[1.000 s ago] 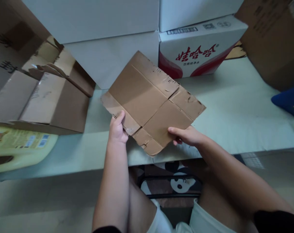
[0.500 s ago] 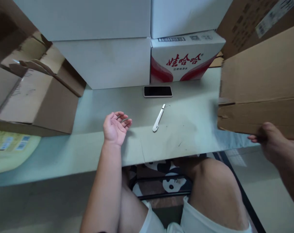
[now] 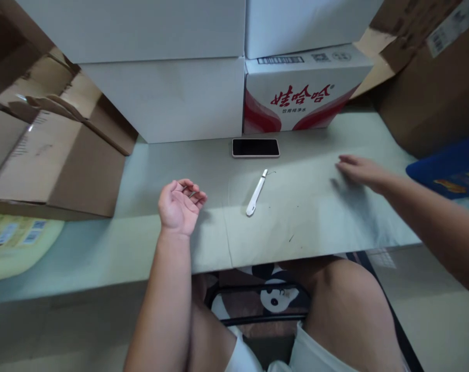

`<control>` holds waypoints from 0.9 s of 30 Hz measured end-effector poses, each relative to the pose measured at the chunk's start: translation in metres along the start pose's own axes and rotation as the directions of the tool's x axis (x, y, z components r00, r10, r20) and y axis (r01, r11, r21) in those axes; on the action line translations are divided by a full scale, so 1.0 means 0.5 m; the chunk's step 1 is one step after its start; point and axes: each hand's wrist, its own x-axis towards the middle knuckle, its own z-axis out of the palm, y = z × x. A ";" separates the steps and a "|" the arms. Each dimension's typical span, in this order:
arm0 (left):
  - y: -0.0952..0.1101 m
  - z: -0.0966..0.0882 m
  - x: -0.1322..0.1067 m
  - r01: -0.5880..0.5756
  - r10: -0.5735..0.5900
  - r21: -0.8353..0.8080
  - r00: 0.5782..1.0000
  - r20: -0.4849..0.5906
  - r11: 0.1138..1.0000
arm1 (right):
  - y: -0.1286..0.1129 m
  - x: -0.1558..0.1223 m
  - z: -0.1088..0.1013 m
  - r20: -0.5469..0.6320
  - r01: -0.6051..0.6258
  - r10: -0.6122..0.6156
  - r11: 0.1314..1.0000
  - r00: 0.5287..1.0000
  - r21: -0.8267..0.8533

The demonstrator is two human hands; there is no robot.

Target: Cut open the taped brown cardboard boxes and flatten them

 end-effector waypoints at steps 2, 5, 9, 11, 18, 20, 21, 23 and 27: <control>0.004 -0.008 -0.002 -0.005 0.005 -0.007 1.000 0.015 1.000 | -0.027 -0.037 0.045 0.086 -0.047 0.052 0.997 0.995 -0.053; 0.007 -0.019 -0.009 -0.006 0.006 -0.016 1.000 0.027 1.000 | -0.062 -0.083 0.077 0.094 -0.105 0.120 0.983 0.988 -0.150; 0.014 -0.030 -0.024 -0.038 0.038 -0.037 0.999 0.015 0.999 | -0.093 -0.109 0.073 0.050 -0.115 0.130 0.966 0.990 -0.232; 0.020 -0.035 -0.031 -0.059 0.059 -0.062 0.998 -0.009 0.996 | -0.101 -0.113 0.068 0.038 -0.113 0.126 0.963 0.991 -0.243; 0.049 -0.068 -0.039 -0.154 0.142 -0.150 0.986 -0.089 0.977 | -0.150 -0.112 0.035 0.030 -0.071 0.084 0.950 0.996 -0.304; 0.058 -0.081 -0.037 -0.214 0.194 -0.166 0.972 -0.133 0.963 | -0.204 -0.105 0.023 0.013 -0.002 0.006 0.948 1.000 -0.319; 0.063 -0.088 -0.036 -0.251 0.224 -0.173 0.961 -0.161 0.952 | -0.243 -0.101 0.019 0.010 0.052 -0.052 0.948 0.999 -0.314; 0.074 -0.100 -0.035 -0.325 0.283 -0.179 0.933 -0.224 0.929 | -0.349 -0.093 0.017 0.017 0.194 -0.197 0.942 0.980 -0.273; 0.093 -0.122 -0.039 -0.481 0.396 -0.160 0.836 -0.379 0.862 | -0.640 -0.091 0.024 -0.007 0.609 -0.609 0.792 0.793 0.045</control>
